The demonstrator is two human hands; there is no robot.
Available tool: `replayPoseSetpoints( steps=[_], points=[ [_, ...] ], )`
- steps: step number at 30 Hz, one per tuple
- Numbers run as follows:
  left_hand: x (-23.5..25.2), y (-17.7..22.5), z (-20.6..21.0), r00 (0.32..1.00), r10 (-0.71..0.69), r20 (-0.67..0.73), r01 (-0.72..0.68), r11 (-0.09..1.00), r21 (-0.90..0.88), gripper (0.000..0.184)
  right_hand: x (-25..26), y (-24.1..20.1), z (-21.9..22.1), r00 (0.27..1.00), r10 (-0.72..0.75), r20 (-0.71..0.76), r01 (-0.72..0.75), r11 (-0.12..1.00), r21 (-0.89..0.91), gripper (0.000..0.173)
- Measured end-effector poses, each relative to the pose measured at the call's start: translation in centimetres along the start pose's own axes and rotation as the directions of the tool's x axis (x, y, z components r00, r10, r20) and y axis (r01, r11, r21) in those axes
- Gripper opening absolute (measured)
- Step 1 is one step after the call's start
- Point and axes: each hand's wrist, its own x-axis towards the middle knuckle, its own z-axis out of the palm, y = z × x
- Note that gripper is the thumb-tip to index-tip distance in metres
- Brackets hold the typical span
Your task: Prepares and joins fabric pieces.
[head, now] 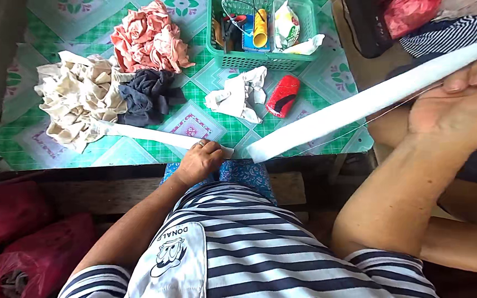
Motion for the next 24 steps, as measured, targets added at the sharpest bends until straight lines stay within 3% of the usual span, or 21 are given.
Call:
replayPoseSetpoints(
  steps=[3,5,7,11,14,19,24],
  points=[
    [1.0,0.5,-1.7,0.979,-0.199,0.044,0.203,0.942,-0.268,0.014,-3.0,0.5,2.1,0.979,0.022,0.202,-0.007,0.997,-0.078,0.02],
    [1.8,1.1,-3.6,0.918,-0.382,0.112,0.391,0.816,-0.426,0.018,-6.0,1.9,3.9,0.94,0.084,0.33,-0.037,0.989,-0.146,0.017],
    [2.6,1.8,-5.4,0.866,-0.478,0.147,0.477,0.7,-0.531,0.018,-9.3,3.6,5.5,0.888,0.161,0.431,-0.096,0.981,-0.169,0.012],
    [3.9,3.6,-7.9,0.862,-0.487,0.139,0.456,0.627,-0.632,0.012,-14.6,5.3,7.6,0.77,0.287,0.57,-0.232,0.958,-0.169,0.006],
    [4.5,4.6,-8.7,0.876,-0.461,0.142,0.423,0.593,-0.685,0.007,-16.4,5.5,8.4,0.724,0.327,0.607,-0.348,0.933,-0.088,0.005],
    [5.9,6.7,-10.0,0.932,-0.355,0.072,0.31,0.677,-0.667,0.019,-16.9,5.0,8.8,0.694,0.358,0.625,-0.429,0.902,-0.042,0.008],
    [6.9,7.8,-10.6,0.95,-0.303,0.068,0.272,0.703,-0.657,0.021,-16.5,4.1,8.9,0.727,0.317,0.609,-0.411,0.912,0.015,0.008]
  ],
)
